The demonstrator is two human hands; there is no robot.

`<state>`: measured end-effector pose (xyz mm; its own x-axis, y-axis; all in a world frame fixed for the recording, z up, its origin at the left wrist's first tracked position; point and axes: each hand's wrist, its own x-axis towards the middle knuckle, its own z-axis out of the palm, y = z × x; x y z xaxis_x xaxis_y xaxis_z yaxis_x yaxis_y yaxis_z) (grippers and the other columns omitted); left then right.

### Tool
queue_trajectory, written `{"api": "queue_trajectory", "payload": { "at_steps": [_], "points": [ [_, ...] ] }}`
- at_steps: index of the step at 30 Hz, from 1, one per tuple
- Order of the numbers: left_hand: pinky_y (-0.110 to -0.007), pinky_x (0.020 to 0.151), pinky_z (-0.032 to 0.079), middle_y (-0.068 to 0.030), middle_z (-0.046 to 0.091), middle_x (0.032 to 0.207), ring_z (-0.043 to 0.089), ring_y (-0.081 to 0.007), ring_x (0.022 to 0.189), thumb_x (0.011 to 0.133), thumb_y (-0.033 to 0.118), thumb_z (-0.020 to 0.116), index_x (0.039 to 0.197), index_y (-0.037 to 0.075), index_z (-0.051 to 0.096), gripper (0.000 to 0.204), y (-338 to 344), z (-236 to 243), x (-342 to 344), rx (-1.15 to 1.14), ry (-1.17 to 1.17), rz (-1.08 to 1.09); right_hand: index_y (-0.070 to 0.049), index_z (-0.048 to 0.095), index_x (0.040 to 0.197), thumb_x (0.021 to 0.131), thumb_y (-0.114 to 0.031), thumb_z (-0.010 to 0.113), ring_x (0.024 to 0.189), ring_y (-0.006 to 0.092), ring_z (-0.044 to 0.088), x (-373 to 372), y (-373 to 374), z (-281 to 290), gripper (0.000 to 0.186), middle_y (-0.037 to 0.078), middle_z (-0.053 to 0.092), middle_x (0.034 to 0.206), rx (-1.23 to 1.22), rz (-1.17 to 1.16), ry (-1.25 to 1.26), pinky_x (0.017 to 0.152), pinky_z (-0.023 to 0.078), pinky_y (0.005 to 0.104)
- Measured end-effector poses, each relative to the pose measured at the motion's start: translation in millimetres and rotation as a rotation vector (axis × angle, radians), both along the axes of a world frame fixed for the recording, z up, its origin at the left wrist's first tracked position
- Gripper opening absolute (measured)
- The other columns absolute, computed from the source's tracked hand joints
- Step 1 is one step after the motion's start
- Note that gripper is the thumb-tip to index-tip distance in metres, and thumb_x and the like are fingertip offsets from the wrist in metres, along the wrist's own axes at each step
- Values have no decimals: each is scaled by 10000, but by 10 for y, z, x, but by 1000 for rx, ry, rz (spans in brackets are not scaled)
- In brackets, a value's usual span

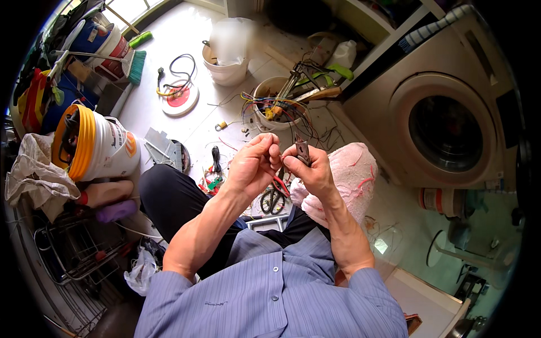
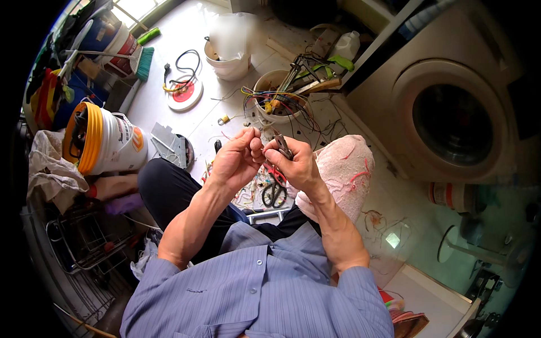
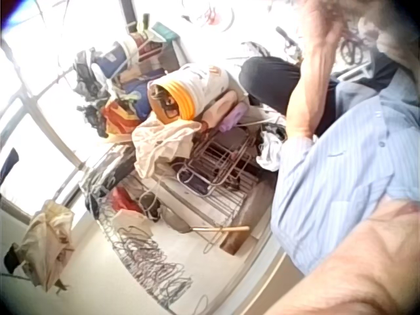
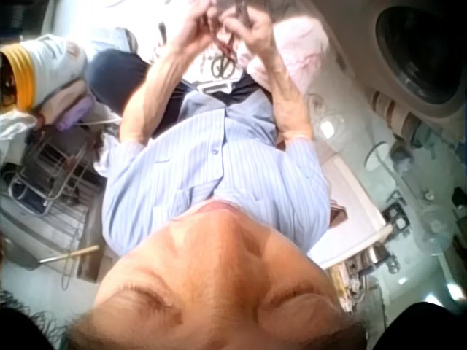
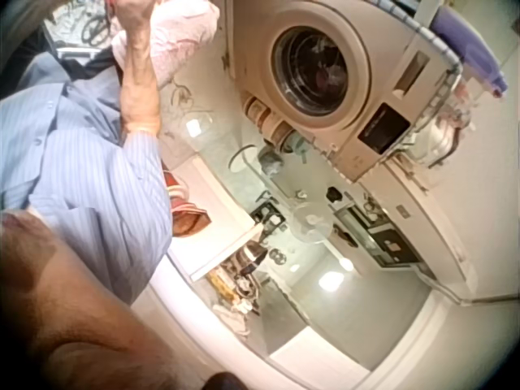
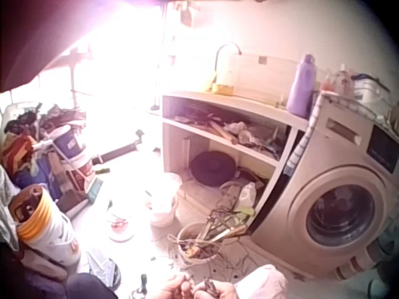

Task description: The person sits on the floor and uses wire cutters to strip the insulation from electrical wires on a towel placed on their knee.

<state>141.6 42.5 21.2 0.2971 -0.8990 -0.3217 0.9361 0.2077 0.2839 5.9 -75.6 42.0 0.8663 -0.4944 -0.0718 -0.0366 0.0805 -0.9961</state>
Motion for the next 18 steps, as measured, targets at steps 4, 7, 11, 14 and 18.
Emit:
{"api": "queue_trajectory", "payload": {
  "at_steps": [4,7,11,14,18],
  "points": [
    [-227,669,435,29,608,778,567,-80,679,1060,240,552,1034,85,597,164,-11,22,-21,84,-18,48,8,705,956,889,-74,700,681,105,578,19,18,-24,107,25,644,790,-324,-76,-23,615,468,262],
    [-220,668,439,32,612,777,567,-77,673,1059,238,557,1028,86,602,161,-12,-5,-19,96,-37,85,-7,714,957,863,-56,700,689,186,610,77,3,-31,107,80,651,842,-704,-113,-169,629,486,296],
    [-216,660,441,33,616,767,569,-75,669,1055,233,564,1027,86,608,156,-6,-16,-16,97,-69,84,-21,723,941,842,-49,710,731,266,656,52,119,49,103,128,665,875,-738,-143,-96,657,516,350],
    [-222,645,440,33,621,753,569,-71,660,1051,237,571,1037,79,617,165,12,-45,-30,121,-131,79,-23,725,936,838,-51,712,748,285,676,58,142,71,103,134,680,869,-725,-116,-76,663,527,367],
    [-221,623,433,28,623,759,559,-71,644,1044,224,585,1022,69,638,165,42,-47,-73,98,-183,39,-20,715,908,832,-44,695,715,286,675,36,125,102,83,130,683,818,-758,-66,-8,636,530,366]
  ]
}}
